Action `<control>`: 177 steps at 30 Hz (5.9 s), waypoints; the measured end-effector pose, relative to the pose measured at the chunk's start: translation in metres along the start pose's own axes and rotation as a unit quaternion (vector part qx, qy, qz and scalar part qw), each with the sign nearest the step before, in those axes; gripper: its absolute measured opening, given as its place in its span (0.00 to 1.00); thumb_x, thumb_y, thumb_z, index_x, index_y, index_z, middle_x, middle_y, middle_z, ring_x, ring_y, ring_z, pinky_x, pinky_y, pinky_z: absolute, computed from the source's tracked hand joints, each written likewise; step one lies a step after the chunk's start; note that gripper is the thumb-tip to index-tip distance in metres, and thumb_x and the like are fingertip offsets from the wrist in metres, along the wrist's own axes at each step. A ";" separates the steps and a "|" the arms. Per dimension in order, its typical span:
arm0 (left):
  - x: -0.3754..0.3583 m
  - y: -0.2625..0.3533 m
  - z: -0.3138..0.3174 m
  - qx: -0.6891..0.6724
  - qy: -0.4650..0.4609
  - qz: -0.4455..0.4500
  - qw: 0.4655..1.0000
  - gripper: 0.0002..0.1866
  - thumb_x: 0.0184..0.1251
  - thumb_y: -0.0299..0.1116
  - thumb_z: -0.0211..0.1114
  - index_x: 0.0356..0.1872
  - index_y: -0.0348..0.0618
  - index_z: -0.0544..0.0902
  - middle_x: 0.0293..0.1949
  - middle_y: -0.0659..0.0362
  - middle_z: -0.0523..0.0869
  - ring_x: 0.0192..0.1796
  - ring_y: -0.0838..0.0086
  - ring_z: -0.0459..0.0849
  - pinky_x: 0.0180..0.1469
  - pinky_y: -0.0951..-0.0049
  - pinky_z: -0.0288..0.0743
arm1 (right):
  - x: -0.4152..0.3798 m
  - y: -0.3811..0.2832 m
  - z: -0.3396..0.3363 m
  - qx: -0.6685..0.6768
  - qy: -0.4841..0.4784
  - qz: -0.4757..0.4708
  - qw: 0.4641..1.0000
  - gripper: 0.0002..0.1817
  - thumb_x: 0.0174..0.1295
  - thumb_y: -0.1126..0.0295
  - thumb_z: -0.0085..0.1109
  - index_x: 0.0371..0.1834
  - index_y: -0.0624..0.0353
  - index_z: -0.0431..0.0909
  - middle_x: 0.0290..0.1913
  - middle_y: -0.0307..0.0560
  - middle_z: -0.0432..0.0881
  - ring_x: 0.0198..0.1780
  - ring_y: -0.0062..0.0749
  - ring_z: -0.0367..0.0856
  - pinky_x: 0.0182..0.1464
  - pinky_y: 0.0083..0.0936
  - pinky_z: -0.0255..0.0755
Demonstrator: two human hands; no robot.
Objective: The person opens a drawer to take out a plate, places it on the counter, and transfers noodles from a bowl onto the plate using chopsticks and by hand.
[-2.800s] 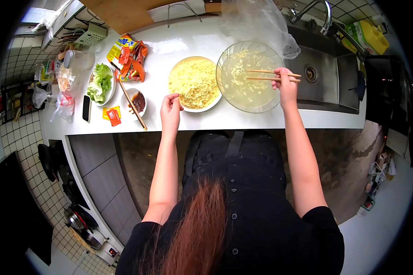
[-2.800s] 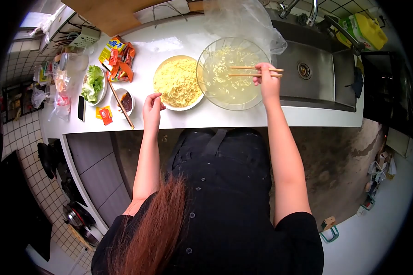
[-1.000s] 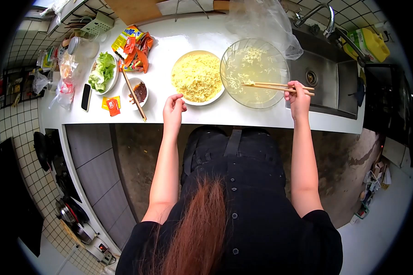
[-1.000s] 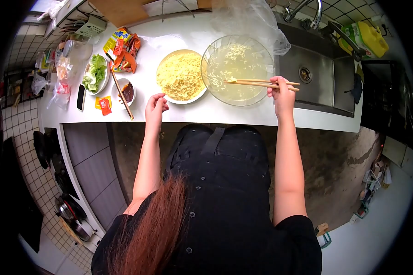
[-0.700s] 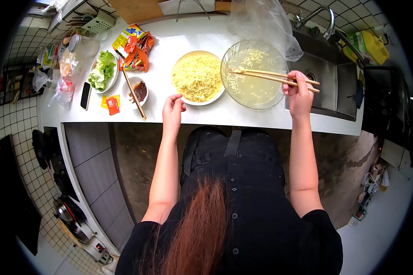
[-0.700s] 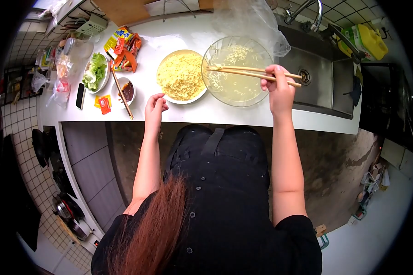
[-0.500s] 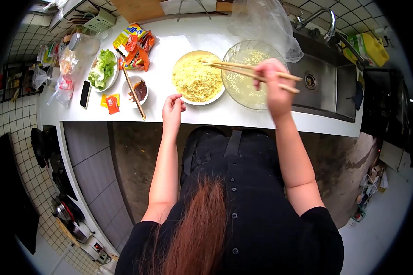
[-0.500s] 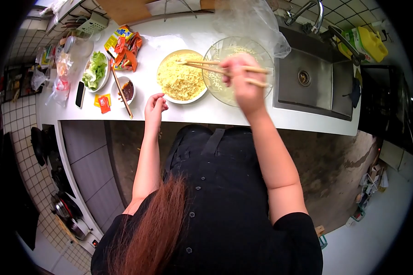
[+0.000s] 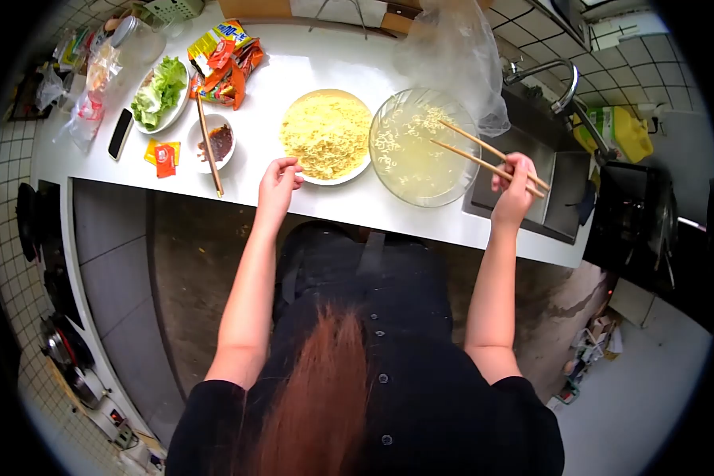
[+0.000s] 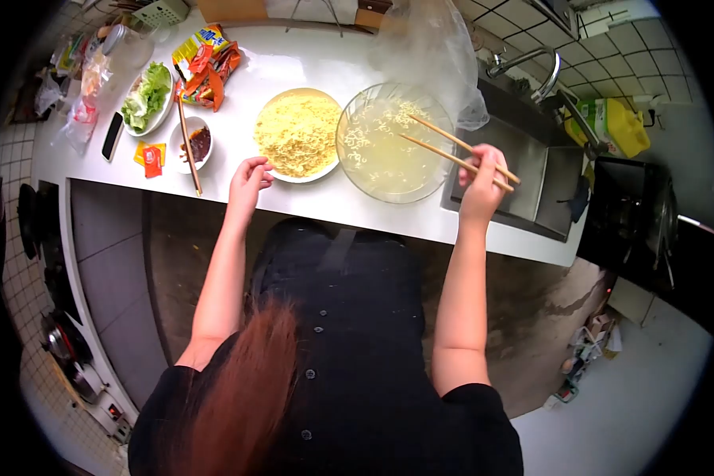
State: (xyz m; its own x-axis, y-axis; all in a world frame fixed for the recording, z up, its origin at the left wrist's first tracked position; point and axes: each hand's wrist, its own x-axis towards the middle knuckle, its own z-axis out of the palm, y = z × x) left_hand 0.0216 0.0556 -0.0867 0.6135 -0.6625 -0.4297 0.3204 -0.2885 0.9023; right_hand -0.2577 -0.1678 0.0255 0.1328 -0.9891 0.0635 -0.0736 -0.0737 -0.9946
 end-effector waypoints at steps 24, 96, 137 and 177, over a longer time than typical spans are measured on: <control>0.004 0.004 0.001 0.019 -0.003 -0.006 1.000 0.12 0.66 0.29 0.50 0.47 0.34 0.73 0.37 0.57 0.79 0.33 0.79 0.77 0.38 0.80 0.74 | 0.040 0.091 0.012 0.267 0.080 0.183 0.943 0.10 0.63 0.68 0.46 0.29 0.64 0.71 0.23 0.46 0.72 0.22 0.30 0.72 0.21 0.23 0.65; 0.002 -0.005 -0.005 -0.021 -0.005 -0.008 1.000 0.10 0.66 0.28 0.50 0.44 0.35 0.73 0.30 0.62 0.75 0.29 0.81 0.74 0.34 0.82 0.71 | 0.015 0.039 -0.020 -0.108 0.023 0.030 0.993 0.12 0.67 0.66 0.43 0.32 0.60 0.73 0.20 0.35 0.67 0.17 0.14 0.66 0.17 0.10 0.58; -0.001 0.001 0.013 0.009 -0.039 0.012 0.999 0.09 0.66 0.29 0.52 0.44 0.36 0.74 0.30 0.62 0.76 0.29 0.81 0.74 0.35 0.82 0.70 | 0.007 0.093 0.010 0.263 -0.077 0.309 0.911 0.11 0.63 0.69 0.46 0.33 0.67 0.74 0.26 0.45 0.72 0.25 0.28 0.71 0.24 0.20 0.64; 0.044 0.034 0.117 0.264 -0.054 0.231 0.935 0.18 0.58 0.26 0.57 0.52 0.38 0.71 0.42 0.52 0.74 0.32 0.73 0.76 0.40 0.75 0.74 | -0.042 0.016 0.060 0.034 -0.070 0.061 0.995 0.13 0.68 0.69 0.40 0.32 0.67 0.73 0.21 0.43 0.72 0.21 0.20 0.70 0.24 0.16 0.66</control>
State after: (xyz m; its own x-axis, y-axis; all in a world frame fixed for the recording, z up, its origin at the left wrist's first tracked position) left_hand -0.0254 -0.0644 -0.0702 0.5125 -0.8586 -0.0089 -0.3794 -0.2358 0.8947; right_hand -0.2052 -0.1198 0.0017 0.2631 -0.9626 -0.0650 -0.0315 0.0587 -0.9978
